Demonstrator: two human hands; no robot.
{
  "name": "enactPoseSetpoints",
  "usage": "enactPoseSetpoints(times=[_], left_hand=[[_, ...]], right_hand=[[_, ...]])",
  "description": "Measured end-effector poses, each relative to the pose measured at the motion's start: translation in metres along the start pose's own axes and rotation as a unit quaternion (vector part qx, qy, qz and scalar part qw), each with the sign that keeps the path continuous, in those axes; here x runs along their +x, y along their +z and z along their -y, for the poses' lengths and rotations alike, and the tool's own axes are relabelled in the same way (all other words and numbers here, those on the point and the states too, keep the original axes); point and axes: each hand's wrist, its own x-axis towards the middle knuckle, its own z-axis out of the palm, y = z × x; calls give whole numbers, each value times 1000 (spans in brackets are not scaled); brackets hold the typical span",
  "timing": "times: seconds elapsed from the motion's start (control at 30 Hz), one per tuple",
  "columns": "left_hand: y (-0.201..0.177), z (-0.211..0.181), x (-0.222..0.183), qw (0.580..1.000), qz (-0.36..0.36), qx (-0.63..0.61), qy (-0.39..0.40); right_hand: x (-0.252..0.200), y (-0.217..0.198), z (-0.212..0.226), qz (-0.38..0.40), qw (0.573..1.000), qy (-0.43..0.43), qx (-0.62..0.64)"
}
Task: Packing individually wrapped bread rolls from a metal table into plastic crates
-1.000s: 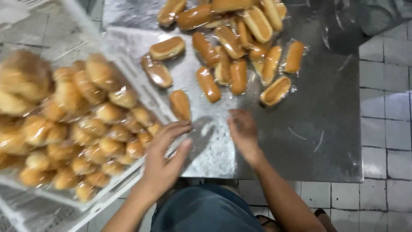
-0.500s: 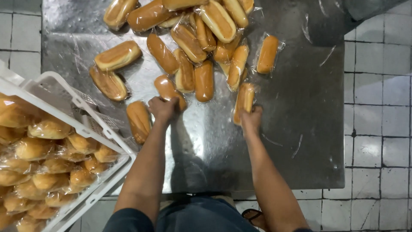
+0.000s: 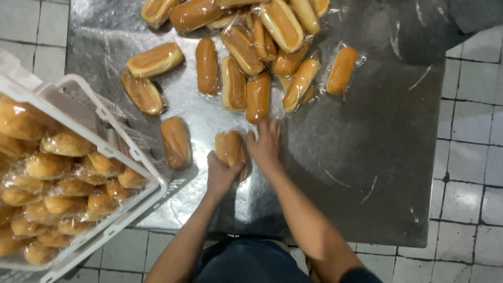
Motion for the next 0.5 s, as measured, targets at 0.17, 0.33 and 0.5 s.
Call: enactPoseSetpoints(times=[0.17,0.33,0.5], left_hand=[[-2,-27,-19,995,-7,92,-42],[-16,17,-23,994,61,62,-61],[-31,50,-71,958,144,-247,-34]], right_hand=[[62,3,-18,-28,988,-2,-154],[-1,-11,-83,4,975,26,-219],[-20,-20,-78,-65,990,-12,-122]])
